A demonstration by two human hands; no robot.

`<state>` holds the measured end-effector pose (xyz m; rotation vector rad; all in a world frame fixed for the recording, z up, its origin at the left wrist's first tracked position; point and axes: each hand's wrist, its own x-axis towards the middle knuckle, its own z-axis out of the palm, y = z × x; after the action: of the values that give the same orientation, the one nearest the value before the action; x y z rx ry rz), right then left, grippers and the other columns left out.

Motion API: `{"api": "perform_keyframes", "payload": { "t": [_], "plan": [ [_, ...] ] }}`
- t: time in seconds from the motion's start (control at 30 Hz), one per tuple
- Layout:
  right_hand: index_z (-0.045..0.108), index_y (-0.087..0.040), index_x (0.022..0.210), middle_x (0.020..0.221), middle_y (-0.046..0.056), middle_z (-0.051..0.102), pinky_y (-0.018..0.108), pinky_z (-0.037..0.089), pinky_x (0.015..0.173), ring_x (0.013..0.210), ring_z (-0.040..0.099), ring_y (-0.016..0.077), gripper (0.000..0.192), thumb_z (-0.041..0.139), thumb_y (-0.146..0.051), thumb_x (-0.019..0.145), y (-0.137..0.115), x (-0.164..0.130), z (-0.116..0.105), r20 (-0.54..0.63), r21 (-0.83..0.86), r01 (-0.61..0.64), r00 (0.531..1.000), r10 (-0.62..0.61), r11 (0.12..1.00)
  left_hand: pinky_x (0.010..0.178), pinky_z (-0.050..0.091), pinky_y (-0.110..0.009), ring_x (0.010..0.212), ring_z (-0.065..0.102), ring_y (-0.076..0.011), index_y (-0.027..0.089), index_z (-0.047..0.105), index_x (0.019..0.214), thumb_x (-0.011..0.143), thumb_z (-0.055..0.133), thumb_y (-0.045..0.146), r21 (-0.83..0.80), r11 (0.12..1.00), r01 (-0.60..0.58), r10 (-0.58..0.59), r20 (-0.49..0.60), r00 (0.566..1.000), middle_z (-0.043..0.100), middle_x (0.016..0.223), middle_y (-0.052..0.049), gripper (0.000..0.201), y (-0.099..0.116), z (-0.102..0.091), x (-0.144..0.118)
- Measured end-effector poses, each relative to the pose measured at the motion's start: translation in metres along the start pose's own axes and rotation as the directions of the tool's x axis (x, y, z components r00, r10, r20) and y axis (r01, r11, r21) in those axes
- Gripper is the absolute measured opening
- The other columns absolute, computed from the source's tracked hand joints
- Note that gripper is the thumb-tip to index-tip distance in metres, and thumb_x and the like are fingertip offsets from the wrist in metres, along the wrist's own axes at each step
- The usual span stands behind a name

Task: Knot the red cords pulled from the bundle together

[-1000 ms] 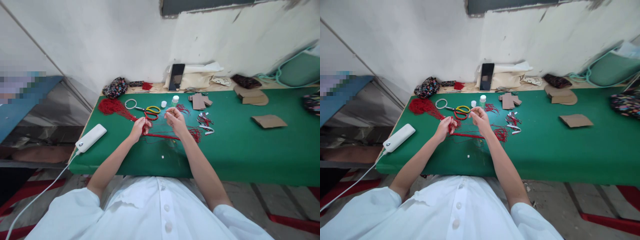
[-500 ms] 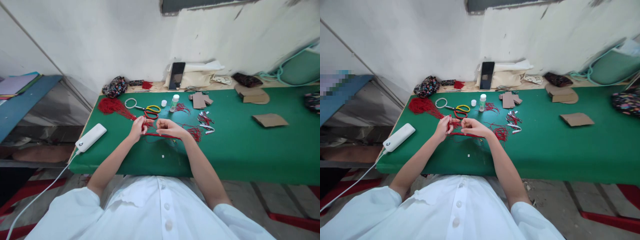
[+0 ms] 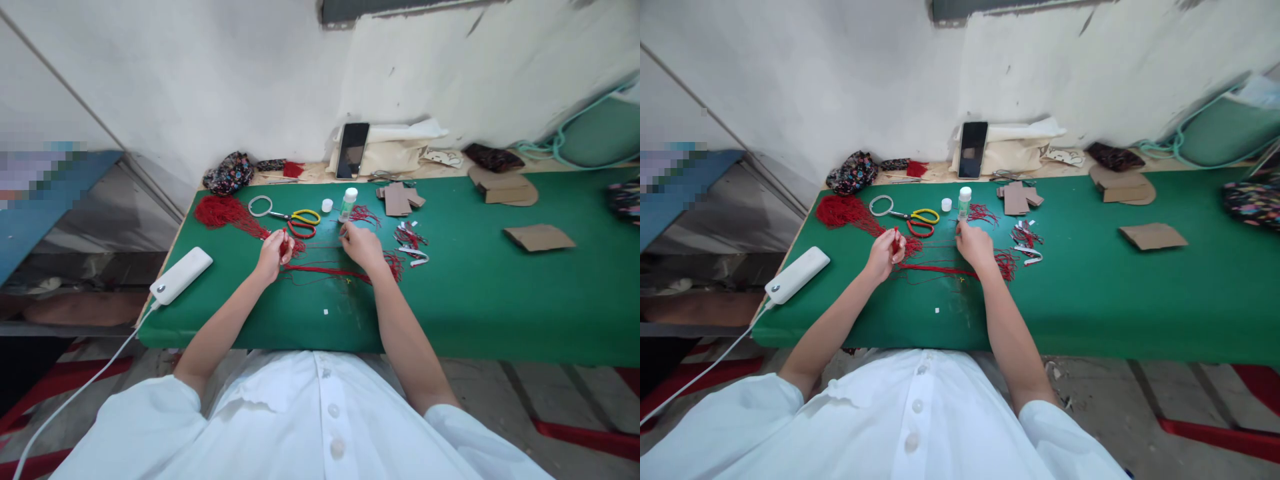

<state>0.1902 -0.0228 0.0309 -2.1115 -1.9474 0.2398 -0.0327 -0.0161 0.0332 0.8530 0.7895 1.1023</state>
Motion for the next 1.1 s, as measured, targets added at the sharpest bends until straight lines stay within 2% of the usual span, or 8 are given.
{"api": "perform_keyframes", "payload": {
  "t": [0.1,0.33,0.53,0.67,0.93,1.0,1.1],
  "plan": [
    [0.061,-0.019,0.109,0.093,0.013,0.070,0.029,0.036,0.063,0.079,0.062,0.0240,0.024,0.048,-0.025,0.089,0.002,0.000,-0.003,-0.026,-0.075,-0.114,0.993,0.112,0.991,0.035,0.018,-0.016,0.034,0.032,-0.0012,0.018,0.040,0.073,0.087,0.053,0.032,0.010,1.000,0.002,-0.002,-0.002,1.000,0.050,0.061,0.005,0.024,0.001,0.000,0.000],
    [0.061,-0.018,0.110,0.093,0.015,0.070,0.029,0.037,0.065,0.083,0.063,0.0252,0.027,0.044,-0.023,0.090,0.011,0.002,-0.012,-0.165,-0.055,-0.302,0.943,0.290,0.952,0.035,0.018,-0.016,0.034,0.032,-0.0012,0.018,0.040,0.072,0.087,0.053,0.032,0.025,1.000,-0.005,0.006,-0.012,1.000,0.050,0.060,0.006,0.025,0.001,0.001,0.000],
    [0.063,-0.016,0.109,0.094,0.017,0.069,0.031,0.041,0.068,0.086,0.064,0.0265,0.027,0.047,-0.025,0.090,0.029,0.003,-0.023,-0.236,0.009,-0.424,0.879,0.414,0.906,0.035,0.018,-0.016,0.034,0.032,-0.0013,0.018,0.040,0.072,0.087,0.052,0.032,0.023,1.000,-0.006,0.006,-0.009,1.000,0.050,0.060,0.006,0.024,0.001,0.001,0.000],
    [0.063,-0.015,0.108,0.093,0.017,0.069,0.032,0.042,0.070,0.085,0.063,0.0258,0.026,0.049,-0.021,0.087,0.039,0.003,-0.026,-0.299,0.058,-0.460,0.839,0.455,0.886,0.035,0.018,-0.016,0.034,0.031,-0.0011,0.018,0.039,0.072,0.087,0.053,0.033,0.028,1.000,0.004,-0.003,-0.022,1.000,0.049,0.059,0.006,0.025,0.002,0.002,-0.001],
    [0.062,-0.016,0.105,0.094,0.015,0.069,0.033,0.041,0.071,0.085,0.061,0.0256,0.025,0.047,-0.019,0.085,0.045,0.004,-0.029,-0.371,0.113,-0.463,0.801,0.470,0.879,0.035,0.019,-0.016,0.034,0.032,-0.0014,0.018,0.040,0.072,0.087,0.053,0.032,0.028,1.000,-0.002,0.003,-0.013,1.000,0.049,0.059,0.006,0.025,0.002,0.001,0.000],
    [0.061,-0.016,0.103,0.094,0.014,0.069,0.032,0.041,0.073,0.084,0.061,0.0240,0.024,0.046,-0.019,0.085,0.042,0.005,-0.027,-0.379,0.185,-0.380,0.823,0.422,0.906,0.035,0.019,-0.016,0.034,0.032,-0.0015,0.018,0.040,0.072,0.087,0.053,0.032,0.023,1.000,-0.005,0.005,0.002,1.000,0.049,0.059,0.006,0.024,0.001,0.000,0.000],
    [0.060,-0.015,0.100,0.091,0.011,0.069,0.030,0.044,0.075,0.078,0.061,0.0199,0.022,0.045,-0.021,0.086,0.032,0.008,-0.018,-0.366,0.323,-0.155,0.889,0.275,0.934,0.035,0.019,-0.016,0.034,0.032,-0.0016,0.018,0.040,0.072,0.088,0.052,0.031,0.024,1.000,-0.001,0.000,0.008,1.000,0.048,0.059,0.006,0.024,0.001,0.000,0.000]
  ]
}}
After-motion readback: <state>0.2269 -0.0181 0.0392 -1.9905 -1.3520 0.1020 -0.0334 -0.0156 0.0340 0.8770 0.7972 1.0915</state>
